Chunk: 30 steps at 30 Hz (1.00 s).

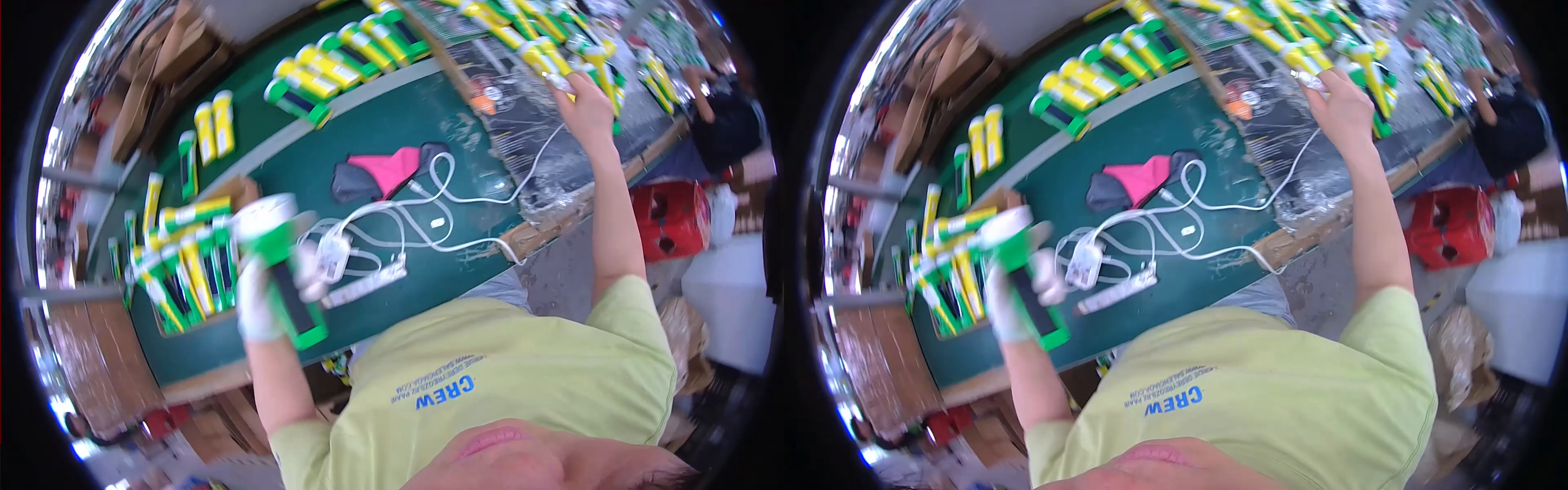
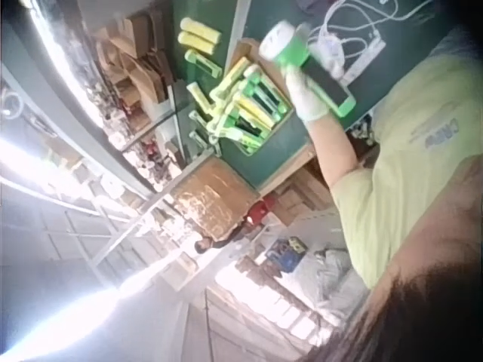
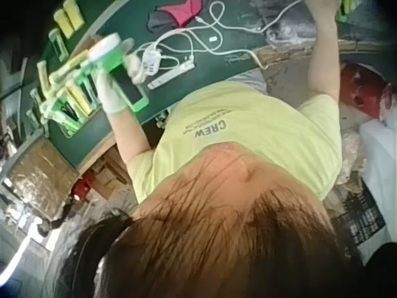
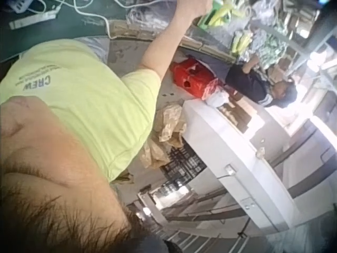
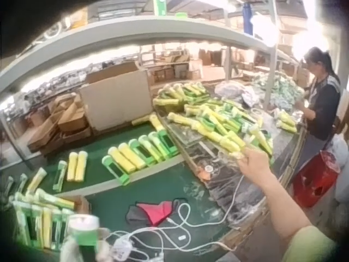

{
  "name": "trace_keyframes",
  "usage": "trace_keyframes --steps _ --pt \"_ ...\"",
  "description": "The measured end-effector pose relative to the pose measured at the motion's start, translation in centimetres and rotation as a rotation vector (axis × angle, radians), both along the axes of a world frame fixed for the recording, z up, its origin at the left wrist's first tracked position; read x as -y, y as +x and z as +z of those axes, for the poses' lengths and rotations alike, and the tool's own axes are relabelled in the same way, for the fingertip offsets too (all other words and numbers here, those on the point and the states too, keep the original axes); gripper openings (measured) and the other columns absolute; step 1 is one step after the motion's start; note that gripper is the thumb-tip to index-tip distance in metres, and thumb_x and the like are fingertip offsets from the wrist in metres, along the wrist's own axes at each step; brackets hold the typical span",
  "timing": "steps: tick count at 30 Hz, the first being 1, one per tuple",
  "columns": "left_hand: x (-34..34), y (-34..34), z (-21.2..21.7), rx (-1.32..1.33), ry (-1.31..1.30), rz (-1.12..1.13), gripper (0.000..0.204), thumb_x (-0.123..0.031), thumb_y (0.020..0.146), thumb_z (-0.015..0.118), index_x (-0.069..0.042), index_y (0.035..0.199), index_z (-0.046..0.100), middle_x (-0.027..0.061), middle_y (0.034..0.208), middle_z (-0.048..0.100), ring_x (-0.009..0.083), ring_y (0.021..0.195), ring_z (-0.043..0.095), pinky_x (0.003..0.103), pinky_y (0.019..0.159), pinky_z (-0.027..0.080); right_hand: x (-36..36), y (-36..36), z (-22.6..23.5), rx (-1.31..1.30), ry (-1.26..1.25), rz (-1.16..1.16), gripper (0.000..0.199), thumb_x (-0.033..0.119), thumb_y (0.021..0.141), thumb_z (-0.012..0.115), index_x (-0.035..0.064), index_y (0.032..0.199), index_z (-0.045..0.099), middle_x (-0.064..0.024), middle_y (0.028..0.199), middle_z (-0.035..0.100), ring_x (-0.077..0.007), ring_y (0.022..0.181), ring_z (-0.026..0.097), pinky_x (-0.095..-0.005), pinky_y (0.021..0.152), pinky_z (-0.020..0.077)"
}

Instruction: Testing flashlights on an assembly line by plugging them into a power source and checking for illumination.

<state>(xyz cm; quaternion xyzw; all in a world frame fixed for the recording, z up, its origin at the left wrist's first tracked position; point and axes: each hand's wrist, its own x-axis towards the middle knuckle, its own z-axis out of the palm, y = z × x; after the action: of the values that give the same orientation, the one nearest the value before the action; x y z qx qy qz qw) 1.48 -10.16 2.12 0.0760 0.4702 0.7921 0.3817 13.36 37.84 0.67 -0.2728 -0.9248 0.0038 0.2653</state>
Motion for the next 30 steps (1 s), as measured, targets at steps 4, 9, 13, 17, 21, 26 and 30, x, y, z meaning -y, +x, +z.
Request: trace_keyframes --steps 4,9,13,17,21,26,30 --pt "-7.4 1.3 -0.1 0.179 0.219 -0.450 0.064 -0.051 0.093 0.048 0.007 0.118 0.053 0.0153 0.066 0.057 0.0213 0.048 0.052 0.030 0.042 0.041 13.3 -1.6 2.3 -0.406 -0.576 0.827 0.017 0.018 0.089 0.066 0.0015 0.094 0.068 -0.0031 0.080 0.062 -0.0091 0.064 0.052 -0.0257 0.063 0.0444" --pt "-7.5 0.4 -0.3 0.282 -0.004 -0.647 0.055 -0.051 0.092 0.053 0.000 0.111 0.056 0.0188 0.072 0.065 0.0232 0.052 0.062 0.034 0.044 0.049 18.9 -2.6 1.6 -0.115 -1.435 1.133 0.055 0.024 0.082 0.071 -0.0025 0.128 0.056 -0.0098 0.114 0.064 -0.0097 0.087 0.061 -0.0258 0.075 0.0496" --pt "-5.8 -1.2 -1.9 -0.550 -0.355 -0.632 0.061 -0.040 0.084 0.067 0.002 0.126 0.051 0.0175 0.113 0.062 0.0266 0.100 0.065 0.034 0.087 0.051 18.7 -2.8 1.1 -0.095 -1.477 0.771 0.036 0.014 0.080 0.073 -0.0012 0.112 0.063 -0.0038 0.089 0.067 -0.0038 0.067 0.060 -0.0164 0.050 0.0461" --pt "-7.8 2.1 -1.8 -1.362 -0.638 -0.094 0.069 -0.025 0.073 0.077 -0.003 0.131 0.047 0.0176 0.108 0.062 0.0357 0.093 0.063 0.039 0.079 0.051 21.3 -3.0 0.7 -0.121 -1.246 0.741 0.040 0.026 0.076 0.082 -0.0001 0.101 0.066 -0.0009 0.082 0.066 -0.0061 0.068 0.057 -0.0214 0.057 0.0458" --pt "-8.7 0.1 -5.3 -0.733 -0.371 0.235 0.045 -0.032 0.089 0.065 -0.002 0.121 0.052 0.0111 0.093 0.065 0.0253 0.078 0.067 0.037 0.067 0.053 21.8 -3.4 0.8 -0.268 -1.108 0.703 0.035 0.017 0.081 0.076 0.0004 0.109 0.063 -0.0024 0.087 0.066 -0.0040 0.073 0.056 -0.0213 0.063 0.0457" --pt "-6.9 -1.7 -5.9 0.232 0.175 0.178 0.049 -0.052 0.096 0.049 -0.007 0.116 0.051 0.0046 0.086 0.058 0.0152 0.073 0.058 0.029 0.066 0.051 17.8 -1.9 -0.5 -0.354 -1.681 0.593 0.019 0.009 0.092 0.061 -0.0004 0.108 0.066 -0.0014 0.076 0.064 0.0003 0.059 0.044 -0.0179 0.049 0.0297" --pt "-6.8 0.0 -5.6 0.285 0.095 0.192 0.045 -0.046 0.097 0.049 -0.007 0.119 0.051 0.0070 0.089 0.061 0.0171 0.073 0.061 0.031 0.068 0.054 19.4 -1.5 -0.8 -0.370 -1.487 0.655 0.017 0.009 0.091 0.063 -0.0005 0.105 0.067 0.0011 0.078 0.063 -0.0018 0.067 0.050 -0.0169 0.058 0.0381"
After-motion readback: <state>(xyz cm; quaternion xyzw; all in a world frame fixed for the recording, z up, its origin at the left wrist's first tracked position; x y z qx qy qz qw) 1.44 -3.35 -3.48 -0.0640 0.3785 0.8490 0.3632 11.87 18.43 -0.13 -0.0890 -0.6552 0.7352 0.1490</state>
